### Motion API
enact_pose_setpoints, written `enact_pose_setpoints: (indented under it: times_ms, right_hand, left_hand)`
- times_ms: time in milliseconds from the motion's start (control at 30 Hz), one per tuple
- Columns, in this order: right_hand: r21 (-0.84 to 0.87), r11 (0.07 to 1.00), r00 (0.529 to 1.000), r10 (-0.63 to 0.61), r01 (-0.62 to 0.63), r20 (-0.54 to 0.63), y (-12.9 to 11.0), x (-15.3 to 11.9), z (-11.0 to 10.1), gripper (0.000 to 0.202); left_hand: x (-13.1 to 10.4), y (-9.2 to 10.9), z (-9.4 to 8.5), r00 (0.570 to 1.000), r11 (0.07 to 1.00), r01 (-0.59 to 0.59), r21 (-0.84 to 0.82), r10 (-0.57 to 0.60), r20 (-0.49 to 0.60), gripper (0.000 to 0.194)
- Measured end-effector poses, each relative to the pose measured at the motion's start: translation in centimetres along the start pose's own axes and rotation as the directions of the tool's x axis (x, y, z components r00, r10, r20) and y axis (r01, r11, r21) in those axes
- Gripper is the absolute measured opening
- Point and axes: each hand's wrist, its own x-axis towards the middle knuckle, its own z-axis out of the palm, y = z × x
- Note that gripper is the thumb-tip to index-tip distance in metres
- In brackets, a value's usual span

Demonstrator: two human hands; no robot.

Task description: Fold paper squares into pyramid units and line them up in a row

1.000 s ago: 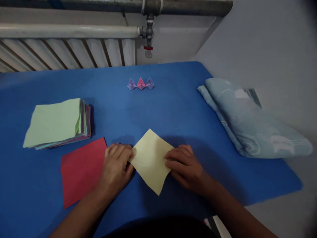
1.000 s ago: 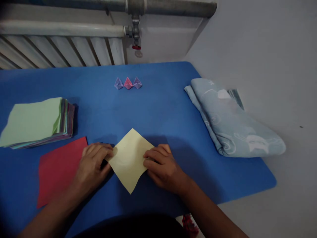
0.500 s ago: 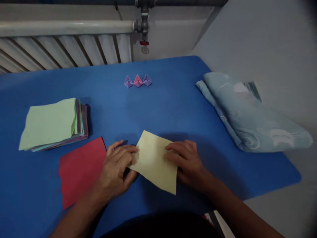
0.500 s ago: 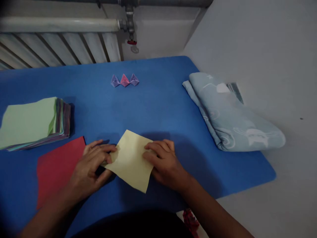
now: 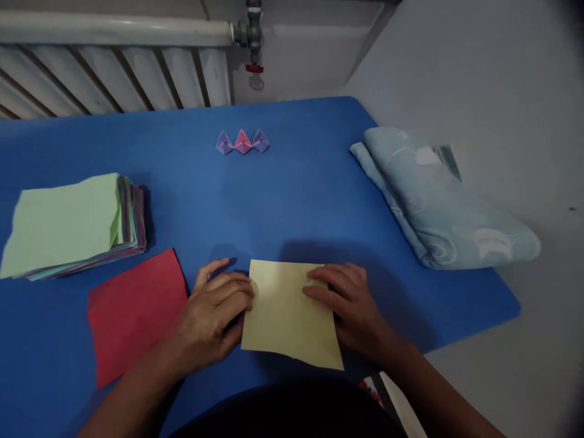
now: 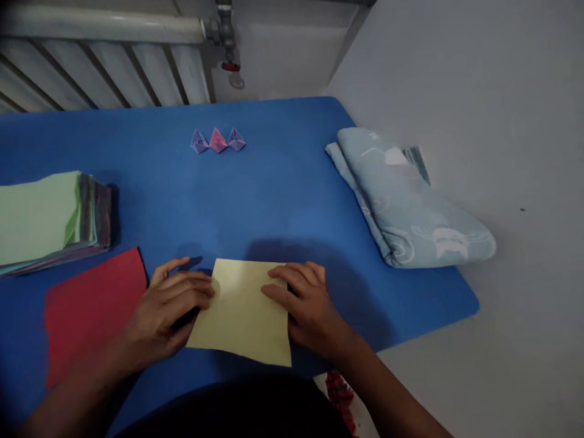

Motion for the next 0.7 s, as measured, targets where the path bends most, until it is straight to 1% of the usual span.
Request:
enact_pose_setpoints:
  times_ms: [100,233,367,500,600,700]
  right_hand:
    - [-0.021,1.000,1.000,-0.004,0.004,0.004,-0.7,-1.3,-0.5,0.023]
    - [-0.051,0.998,0.999,0.036,-0.036,0.005,-1.2,-2.6,-0.7,0.020]
    - [0.007,0.995,0.995,0.099,-0.099,0.007,-1.2,-2.7,-0.5,0.018]
    - [0.047,0.980,0.981,0.192,-0.192,0.005,-1.1,-2.3,-0.3,0.010]
    - [0.043,0.954,0.955,0.297,-0.297,-0.012,-1.1,-2.1,0.1,0.015]
    - [0.015,0.927,0.925,0.376,-0.376,-0.053,-1.3,-1.8,0.7,0.019]
  left_hand:
    - [-0.1,0.2,0.1,1.000,1.000,0.002,-0.012,-0.002,0.018,0.017]
    - [-0.3,0.3,0.2,0.999,1.000,0.020,-0.005,-0.020,0.042,0.018]
    - [-0.2,0.3,0.3,0.997,0.999,0.042,0.007,-0.042,0.066,0.016]
    - [-0.1,0.0,0.6,0.996,0.996,0.082,0.039,-0.083,0.028,0.005]
    - [-0.1,-0.2,1.0,0.990,0.987,0.142,0.078,-0.142,-0.009,0.008]
    - [0.0,-0.3,1.3,0.981,0.977,0.190,0.097,-0.187,-0.046,0.012]
